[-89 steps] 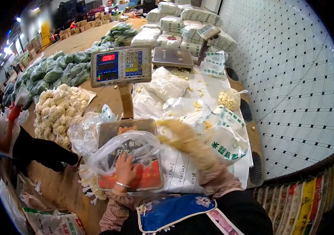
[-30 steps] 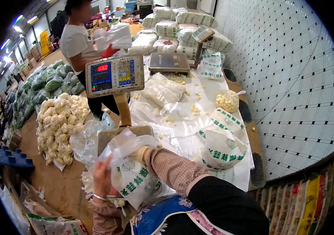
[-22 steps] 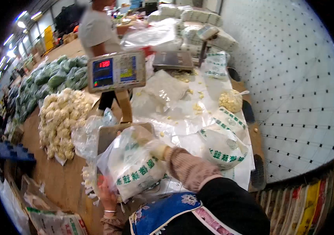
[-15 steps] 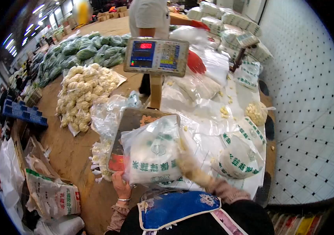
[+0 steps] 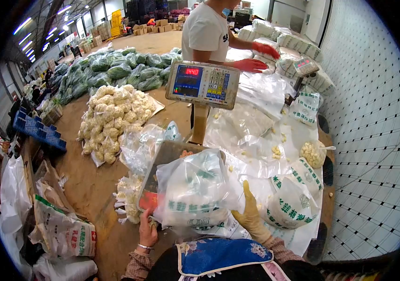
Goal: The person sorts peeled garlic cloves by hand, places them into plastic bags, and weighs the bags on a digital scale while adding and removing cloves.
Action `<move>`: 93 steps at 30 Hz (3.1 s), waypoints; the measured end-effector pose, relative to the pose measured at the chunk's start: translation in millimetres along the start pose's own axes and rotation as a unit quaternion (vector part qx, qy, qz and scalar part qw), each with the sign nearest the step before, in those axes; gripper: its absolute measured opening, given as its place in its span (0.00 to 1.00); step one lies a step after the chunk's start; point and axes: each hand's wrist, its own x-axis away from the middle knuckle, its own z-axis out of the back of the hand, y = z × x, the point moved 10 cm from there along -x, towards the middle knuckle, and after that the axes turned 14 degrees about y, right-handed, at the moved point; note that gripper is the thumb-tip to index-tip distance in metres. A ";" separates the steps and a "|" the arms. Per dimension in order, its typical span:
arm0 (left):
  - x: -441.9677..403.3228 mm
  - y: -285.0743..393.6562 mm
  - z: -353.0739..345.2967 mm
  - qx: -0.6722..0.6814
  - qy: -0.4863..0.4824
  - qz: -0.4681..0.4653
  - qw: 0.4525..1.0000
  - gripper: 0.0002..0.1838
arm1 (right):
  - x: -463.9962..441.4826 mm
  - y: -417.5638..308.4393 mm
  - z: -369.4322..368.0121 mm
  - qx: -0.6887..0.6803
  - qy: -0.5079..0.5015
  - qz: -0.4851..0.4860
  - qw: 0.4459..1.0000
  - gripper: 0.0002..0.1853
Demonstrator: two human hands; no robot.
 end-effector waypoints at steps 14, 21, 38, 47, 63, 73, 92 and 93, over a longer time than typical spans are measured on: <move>18.3 35.2 -40.9 0.155 -0.144 0.075 0.974 0.31 | 122.8 95.8 -82.9 -0.270 -0.161 -0.309 0.898 0.14; -31.2 71.6 -33.4 0.387 -0.064 0.247 0.886 0.08 | 60.6 80.9 -66.1 -0.317 -0.075 -0.387 0.863 0.15; -146.3 84.4 -52.4 0.444 -0.057 0.264 0.854 0.09 | -70.8 -162.6 -115.7 0.086 -0.218 0.337 0.912 0.21; -147.3 31.4 -5.9 0.317 -0.034 0.244 0.916 0.06 | -136.4 -156.4 -75.8 -0.163 -0.047 0.231 0.958 0.06; -157.3 17.9 -20.9 0.286 -0.059 0.223 0.930 0.09 | -179.0 -134.6 -46.5 -0.426 0.034 0.019 0.904 0.05; -151.4 5.7 -20.7 0.245 -0.059 0.214 0.944 0.08 | -198.6 -85.0 -63.7 -0.474 0.021 -0.084 0.876 0.13; -158.9 77.0 -51.8 -0.070 -0.051 -0.145 0.986 0.07 | -221.9 -94.0 -62.4 -0.688 0.017 -0.125 0.715 0.13; -162.0 76.3 -50.7 -0.055 -0.043 -0.141 0.987 0.06 | -226.1 -88.2 -63.0 -0.677 0.031 -0.137 0.722 0.13</move>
